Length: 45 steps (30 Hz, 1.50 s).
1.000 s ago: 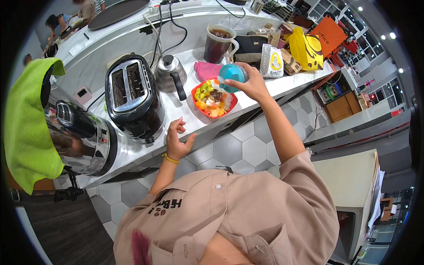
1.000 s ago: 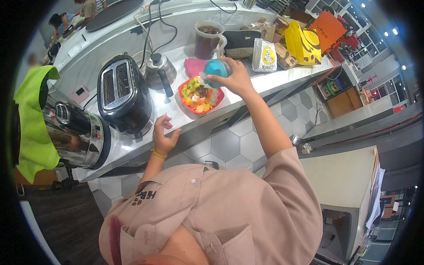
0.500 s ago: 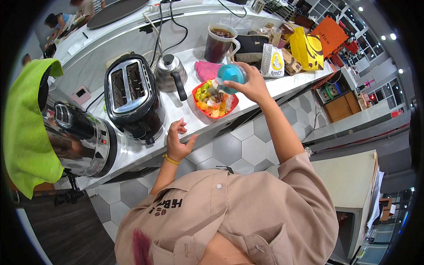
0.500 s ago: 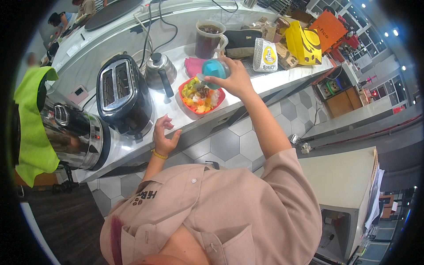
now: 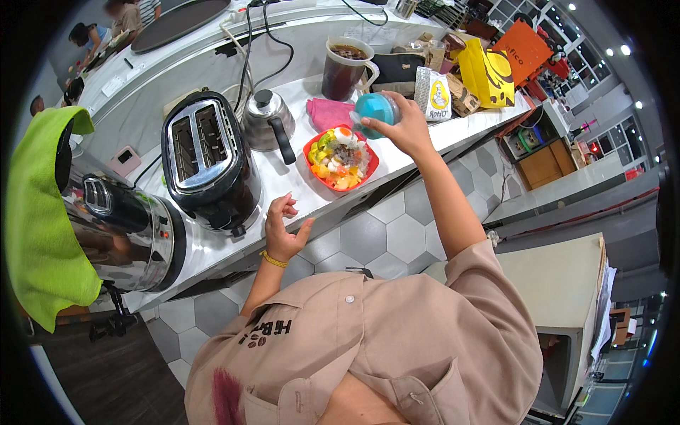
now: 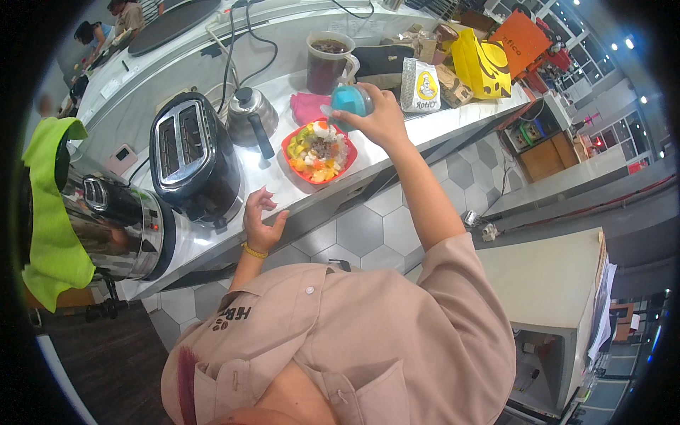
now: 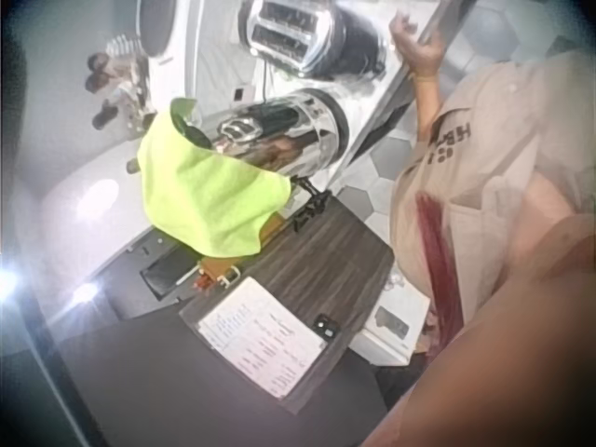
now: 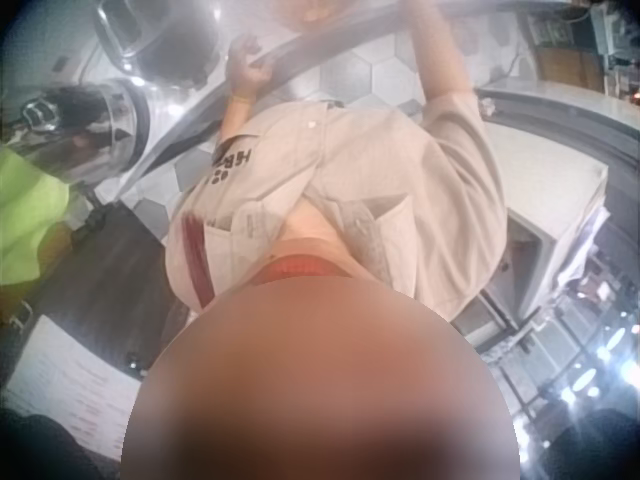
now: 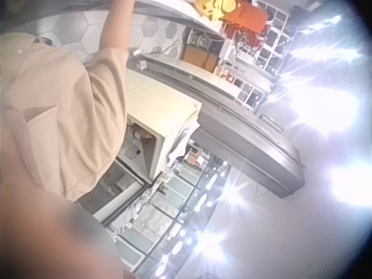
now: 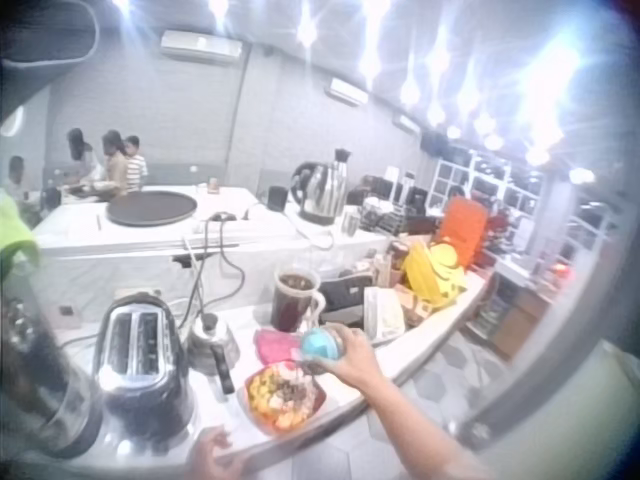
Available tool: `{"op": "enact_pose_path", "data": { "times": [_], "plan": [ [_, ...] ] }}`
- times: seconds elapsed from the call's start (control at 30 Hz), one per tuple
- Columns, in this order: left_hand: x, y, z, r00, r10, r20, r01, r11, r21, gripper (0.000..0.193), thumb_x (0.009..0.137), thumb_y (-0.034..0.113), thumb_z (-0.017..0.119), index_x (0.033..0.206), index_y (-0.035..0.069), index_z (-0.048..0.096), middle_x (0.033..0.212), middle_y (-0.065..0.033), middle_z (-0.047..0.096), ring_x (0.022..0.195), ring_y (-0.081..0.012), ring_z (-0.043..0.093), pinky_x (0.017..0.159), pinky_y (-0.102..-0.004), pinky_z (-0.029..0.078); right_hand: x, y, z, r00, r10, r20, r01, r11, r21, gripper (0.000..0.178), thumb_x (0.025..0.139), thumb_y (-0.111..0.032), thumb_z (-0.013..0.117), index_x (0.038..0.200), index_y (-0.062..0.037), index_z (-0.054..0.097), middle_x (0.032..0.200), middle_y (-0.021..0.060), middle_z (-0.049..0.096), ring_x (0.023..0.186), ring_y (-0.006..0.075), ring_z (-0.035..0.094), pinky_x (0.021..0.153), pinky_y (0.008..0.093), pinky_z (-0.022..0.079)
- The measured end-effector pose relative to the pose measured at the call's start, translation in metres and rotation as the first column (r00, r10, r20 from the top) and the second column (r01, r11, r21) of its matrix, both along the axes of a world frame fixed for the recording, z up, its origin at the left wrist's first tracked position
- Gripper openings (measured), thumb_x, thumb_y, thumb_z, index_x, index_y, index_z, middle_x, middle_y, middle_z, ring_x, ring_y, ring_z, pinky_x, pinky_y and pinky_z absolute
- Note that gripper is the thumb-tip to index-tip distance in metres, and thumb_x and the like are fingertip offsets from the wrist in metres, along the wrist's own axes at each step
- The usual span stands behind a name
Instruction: The person assembles a fruit bowl by adding a boiled egg, dark granules, a white liquid, and a white powder from various containers. They then clean a cutting board and wipe the sink area with a cloth.
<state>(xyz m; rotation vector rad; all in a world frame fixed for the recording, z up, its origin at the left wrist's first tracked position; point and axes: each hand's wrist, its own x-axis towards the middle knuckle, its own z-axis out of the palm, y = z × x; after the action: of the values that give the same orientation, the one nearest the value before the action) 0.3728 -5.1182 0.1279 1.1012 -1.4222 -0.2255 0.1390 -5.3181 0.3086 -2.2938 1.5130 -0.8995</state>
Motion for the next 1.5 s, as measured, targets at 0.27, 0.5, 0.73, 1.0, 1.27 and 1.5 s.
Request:
{"op": "enact_pose_path", "data": {
  "times": [0.27,0.5,0.73,1.0,1.27,1.5],
  "plan": [
    [0.001,0.0,-0.001,1.0,-0.014,-0.006,0.014,1.0,-0.005,0.071,0.076,0.014,0.081,0.137,0.005,0.045,0.108,-0.0131,0.059,0.079,-0.0189,0.058,0.072,-0.0313,0.051,0.018,0.0,-0.009,0.991,0.097,0.09,-0.1,0.995,0.027,0.087,0.066,-0.06,0.083,0.132,-0.0086,0.059,0.12,0.0238,0.058,0.116,0.037,0.059,0.1,0.0447,0.047],
    [0.001,-0.003,0.0,0.998,-0.053,-0.025,0.053,0.998,-0.015,0.071,0.076,0.013,0.081,0.137,0.005,0.045,0.108,-0.0134,0.059,0.08,-0.0192,0.058,0.073,-0.0311,0.051,0.01,0.027,-0.001,0.982,0.186,0.042,-0.185,0.983,-0.009,0.088,0.065,-0.059,0.085,0.132,-0.0087,0.059,0.12,0.0244,0.057,0.113,0.0374,0.059,0.098,0.0436,0.047],
    [0.001,-0.001,0.005,0.999,-0.013,0.053,0.013,1.0,-0.011,0.07,0.076,0.013,0.081,0.136,0.005,0.046,0.108,-0.0133,0.059,0.079,-0.0192,0.058,0.073,-0.0306,0.051,-0.015,0.041,0.004,0.986,0.142,0.088,-0.15,0.985,0.089,0.083,0.065,-0.055,0.085,0.13,-0.0107,0.06,0.121,0.0233,0.056,0.115,0.0368,0.057,0.098,0.0431,0.047],
    [0.001,-0.002,0.002,0.999,-0.034,-0.005,0.034,0.999,0.0,0.07,0.075,0.012,0.081,0.135,0.004,0.047,0.108,-0.0126,0.058,0.08,-0.0185,0.058,0.074,-0.0304,0.051,-0.009,0.021,0.001,0.995,0.084,0.061,-0.079,0.994,-0.07,0.087,0.064,-0.057,0.086,0.132,-0.0102,0.059,0.121,0.0233,0.056,0.116,0.0367,0.057,0.099,0.0429,0.047],
    [0.001,-0.005,-0.001,0.993,-0.049,-0.109,0.051,0.999,0.012,0.065,0.078,0.011,0.078,0.135,0.002,0.047,0.108,-0.012,0.058,0.082,-0.0175,0.058,0.076,-0.0298,0.051,0.002,0.022,0.0,0.986,0.119,0.117,-0.115,0.993,-0.039,0.092,0.062,-0.059,0.086,0.135,-0.0107,0.057,0.121,0.023,0.055,0.114,0.0367,0.059,0.097,0.0427,0.048],
    [-0.003,-0.003,0.02,0.994,-0.087,-0.064,0.089,0.996,0.028,0.061,0.084,0.007,0.071,0.137,0.001,0.042,0.117,-0.0135,0.052,0.097,-0.0183,0.053,0.089,-0.0334,0.047,-0.017,0.021,-0.004,0.994,0.005,0.106,-0.008,1.0,0.026,0.087,0.069,-0.061,0.081,0.135,-0.0103,0.057,0.122,0.02,0.059,0.116,0.0335,0.058,0.094,0.0446,0.05]
  ]
}}
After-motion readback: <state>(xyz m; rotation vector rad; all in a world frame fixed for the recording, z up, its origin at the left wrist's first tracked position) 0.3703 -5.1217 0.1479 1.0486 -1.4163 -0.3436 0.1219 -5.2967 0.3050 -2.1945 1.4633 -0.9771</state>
